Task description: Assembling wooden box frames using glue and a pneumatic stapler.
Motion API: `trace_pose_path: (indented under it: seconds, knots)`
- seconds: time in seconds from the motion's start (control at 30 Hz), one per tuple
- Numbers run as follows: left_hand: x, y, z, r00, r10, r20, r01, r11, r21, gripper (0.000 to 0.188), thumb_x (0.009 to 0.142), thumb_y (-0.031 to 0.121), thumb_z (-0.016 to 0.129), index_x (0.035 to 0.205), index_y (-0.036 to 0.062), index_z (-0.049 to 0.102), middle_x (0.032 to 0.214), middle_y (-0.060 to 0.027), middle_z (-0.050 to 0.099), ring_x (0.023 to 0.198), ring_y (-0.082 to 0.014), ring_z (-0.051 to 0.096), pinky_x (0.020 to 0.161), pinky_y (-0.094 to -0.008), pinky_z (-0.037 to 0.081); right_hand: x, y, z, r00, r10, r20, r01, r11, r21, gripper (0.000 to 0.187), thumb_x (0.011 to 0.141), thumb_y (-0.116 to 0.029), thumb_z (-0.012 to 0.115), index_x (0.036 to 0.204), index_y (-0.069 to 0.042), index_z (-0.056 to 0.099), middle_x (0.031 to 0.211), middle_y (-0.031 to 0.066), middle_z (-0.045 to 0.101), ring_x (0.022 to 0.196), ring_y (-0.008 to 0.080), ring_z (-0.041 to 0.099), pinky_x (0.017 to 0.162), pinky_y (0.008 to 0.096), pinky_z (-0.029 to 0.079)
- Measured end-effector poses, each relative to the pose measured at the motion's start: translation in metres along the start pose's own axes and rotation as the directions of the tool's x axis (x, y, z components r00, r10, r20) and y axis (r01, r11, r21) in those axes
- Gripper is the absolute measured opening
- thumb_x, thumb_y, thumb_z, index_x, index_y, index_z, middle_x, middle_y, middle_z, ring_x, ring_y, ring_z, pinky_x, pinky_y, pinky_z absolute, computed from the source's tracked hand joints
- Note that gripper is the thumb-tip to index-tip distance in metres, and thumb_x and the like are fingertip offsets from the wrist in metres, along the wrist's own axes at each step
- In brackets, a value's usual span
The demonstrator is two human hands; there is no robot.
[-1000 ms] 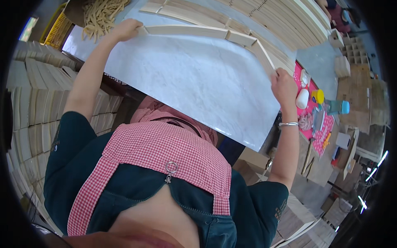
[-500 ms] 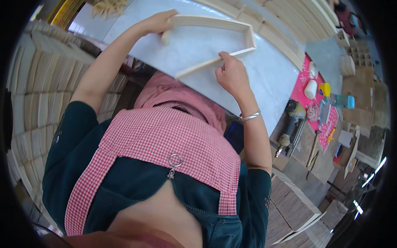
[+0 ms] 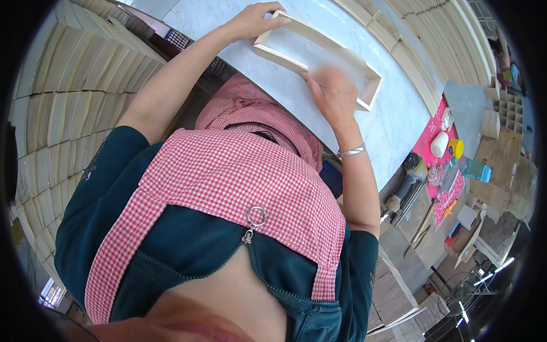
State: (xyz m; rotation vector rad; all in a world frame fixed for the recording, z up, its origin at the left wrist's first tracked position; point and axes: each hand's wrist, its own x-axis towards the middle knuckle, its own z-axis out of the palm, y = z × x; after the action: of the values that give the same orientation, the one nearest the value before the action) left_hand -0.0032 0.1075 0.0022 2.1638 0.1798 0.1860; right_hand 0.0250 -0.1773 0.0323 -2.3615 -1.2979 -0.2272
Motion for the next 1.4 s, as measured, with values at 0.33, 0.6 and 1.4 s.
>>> trace_pose_path:
  seconds: [0.33,0.6,1.4]
  knots:
    - [-0.035,-0.004,-0.008,0.996,0.036,0.087,-0.017,0.978,-0.208,0.069,0.080,0.029,0.077,0.139,0.0071,0.049,0.109,-0.0181,0.067,0.088,-0.0285,0.063,0.082,-0.0352,0.054,-0.001,-0.003,-0.002,1.000,0.023,0.018,-0.023,1.000,-0.021,0.024,0.087,-0.028,0.076,0.086,-0.006,0.065,0.076,0.0050,0.060,0.064,0.0216,0.057,0.059,0.0325,0.047]
    - [-0.056,0.008,-0.027,0.964,0.014,0.265,-0.001,0.999,-0.049,0.112,0.069,0.012,0.086,0.161,0.0118,0.023,0.115,-0.0180,0.065,0.088,-0.0250,0.063,0.082,-0.0315,0.056,0.018,-0.015,-0.002,0.994,-0.074,0.077,0.070,0.996,0.054,0.026,0.085,-0.014,0.074,0.108,-0.006,0.063,0.107,0.0087,0.060,0.085,0.0242,0.058,0.074,0.0332,0.049]
    - [-0.051,0.004,-0.036,0.929,0.088,0.360,0.003,0.969,-0.245,0.085,0.070,0.002,0.080,0.142,-0.0010,0.034,0.095,-0.0137,0.062,0.071,-0.0239,0.056,0.064,-0.0310,0.049,0.257,-0.109,0.100,0.959,-0.284,-0.003,0.256,0.860,0.442,0.010,0.086,-0.012,0.069,0.091,-0.004,0.069,0.081,0.0098,0.063,0.069,0.0264,0.060,0.063,0.0359,0.048]
